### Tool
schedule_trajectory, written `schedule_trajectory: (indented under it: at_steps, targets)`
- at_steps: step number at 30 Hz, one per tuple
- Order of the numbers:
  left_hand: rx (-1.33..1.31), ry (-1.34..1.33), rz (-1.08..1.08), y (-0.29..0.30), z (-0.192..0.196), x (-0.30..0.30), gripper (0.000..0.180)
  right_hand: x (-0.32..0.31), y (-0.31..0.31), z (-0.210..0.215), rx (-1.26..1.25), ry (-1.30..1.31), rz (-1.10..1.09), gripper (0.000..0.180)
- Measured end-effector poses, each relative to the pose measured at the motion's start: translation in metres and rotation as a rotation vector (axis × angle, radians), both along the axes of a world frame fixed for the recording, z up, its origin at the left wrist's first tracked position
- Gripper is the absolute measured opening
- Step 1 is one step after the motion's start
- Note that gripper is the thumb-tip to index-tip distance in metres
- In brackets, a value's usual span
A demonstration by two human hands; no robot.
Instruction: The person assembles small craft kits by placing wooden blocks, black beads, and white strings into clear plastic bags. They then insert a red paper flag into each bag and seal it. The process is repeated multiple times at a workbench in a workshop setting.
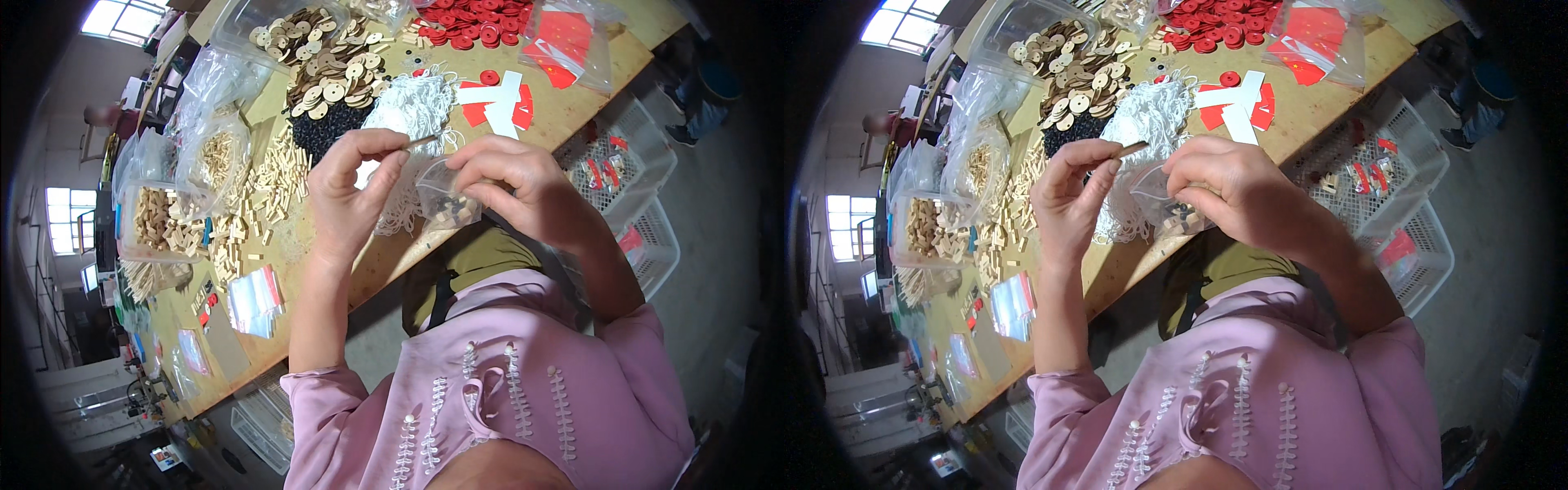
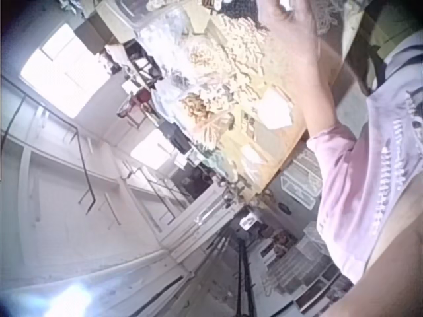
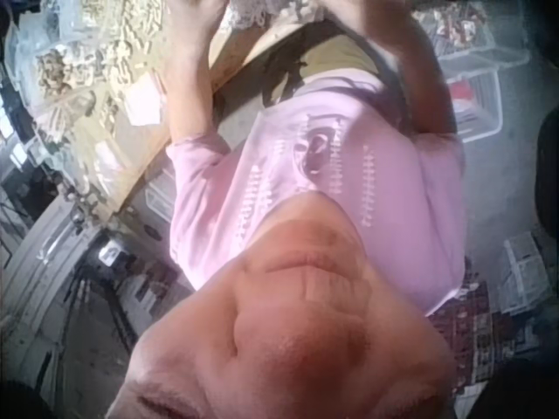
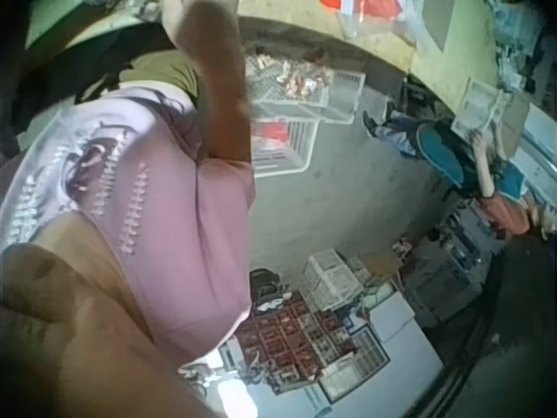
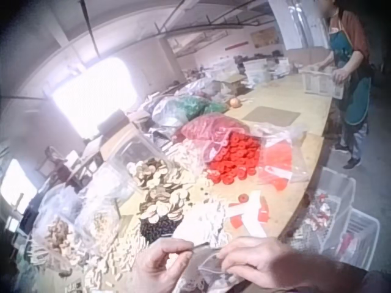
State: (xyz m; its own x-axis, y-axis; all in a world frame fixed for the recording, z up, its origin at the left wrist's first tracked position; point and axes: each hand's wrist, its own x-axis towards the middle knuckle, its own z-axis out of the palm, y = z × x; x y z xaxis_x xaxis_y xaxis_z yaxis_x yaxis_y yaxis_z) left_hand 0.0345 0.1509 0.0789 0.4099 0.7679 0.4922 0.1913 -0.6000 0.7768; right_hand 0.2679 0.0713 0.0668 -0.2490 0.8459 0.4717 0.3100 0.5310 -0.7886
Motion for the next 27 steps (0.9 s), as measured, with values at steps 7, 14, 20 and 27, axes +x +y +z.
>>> schedule_trajectory:
  at_steps: [7, 14, 20, 27]
  targets:
    - [0.345, 0.276, 0.337, 0.045, -0.001, -0.014, 0.014, -0.001, -0.005, -0.002, -0.001, -0.029, -0.007, 0.005]
    - [0.609, 0.721, 0.491, 0.130, -0.048, -0.039, 0.021, -0.007, -0.009, -0.004, -0.025, -0.021, 0.039, 0.006]
    - [0.087, 0.581, 0.307, 0.153, -0.062, -0.058, 0.016, -0.002, -0.010, -0.008, -0.030, -0.013, 0.044, 0.007]
    - [-0.097, 0.580, 0.334, 0.148, -0.042, -0.040, 0.014, -0.003, -0.007, -0.010, -0.054, 0.000, 0.044, 0.006]
